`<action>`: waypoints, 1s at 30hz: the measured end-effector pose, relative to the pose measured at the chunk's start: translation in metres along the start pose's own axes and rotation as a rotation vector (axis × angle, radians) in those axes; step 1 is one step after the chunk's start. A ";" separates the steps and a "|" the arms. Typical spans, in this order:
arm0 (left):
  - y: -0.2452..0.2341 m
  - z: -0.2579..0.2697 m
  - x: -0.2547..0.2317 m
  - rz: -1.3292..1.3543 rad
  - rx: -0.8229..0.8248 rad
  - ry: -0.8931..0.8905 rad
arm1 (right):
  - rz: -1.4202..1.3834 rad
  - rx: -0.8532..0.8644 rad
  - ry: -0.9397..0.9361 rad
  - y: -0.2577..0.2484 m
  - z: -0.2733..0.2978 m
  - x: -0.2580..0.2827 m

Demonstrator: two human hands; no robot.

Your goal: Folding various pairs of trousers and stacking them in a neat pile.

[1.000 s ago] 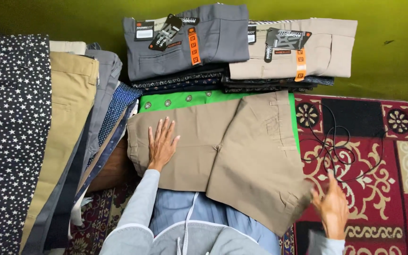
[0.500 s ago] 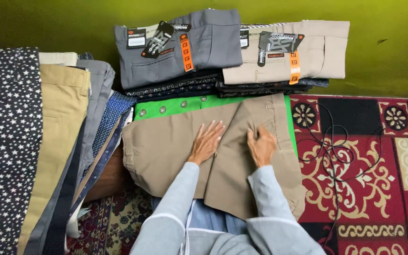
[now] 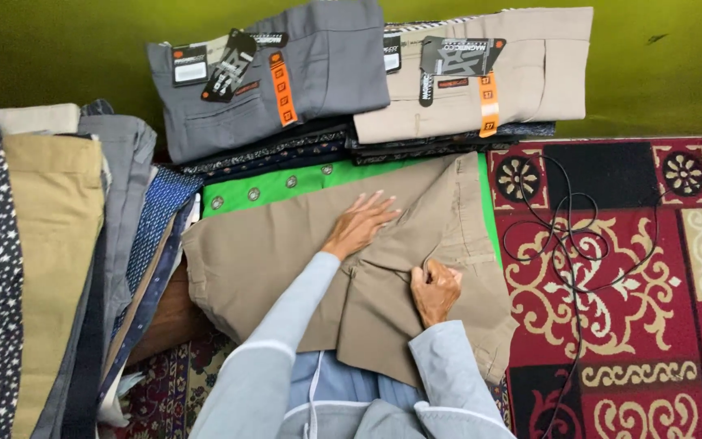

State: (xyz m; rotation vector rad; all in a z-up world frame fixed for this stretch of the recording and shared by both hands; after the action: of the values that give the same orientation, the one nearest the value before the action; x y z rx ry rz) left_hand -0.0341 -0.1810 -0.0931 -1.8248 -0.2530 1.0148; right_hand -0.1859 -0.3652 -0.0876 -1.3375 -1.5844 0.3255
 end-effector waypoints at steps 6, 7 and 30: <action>0.071 -0.090 0.017 -0.182 0.017 0.092 | -0.001 -0.020 0.011 0.001 -0.003 0.003; 0.067 -0.093 0.015 -0.181 0.023 0.095 | 0.000 -0.019 0.018 0.002 -0.004 0.001; -0.088 0.232 0.064 -0.483 -0.260 -0.571 | -0.021 -0.051 -0.038 0.005 0.000 -0.005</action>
State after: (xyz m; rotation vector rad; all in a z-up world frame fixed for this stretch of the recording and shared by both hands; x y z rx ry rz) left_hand -0.1419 0.0518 -0.0893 -1.5374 -1.1585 1.1616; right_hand -0.1840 -0.3679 -0.0938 -1.3603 -1.6467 0.3012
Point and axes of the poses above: each hand's wrist, its own z-axis away from the middle knuckle, its own y-axis out of the palm, x = y × z, the point moved 1 cm from there along -z, towards the middle knuckle, and after that the axes turned 4 degrees about -x, right-handed, at the moved point
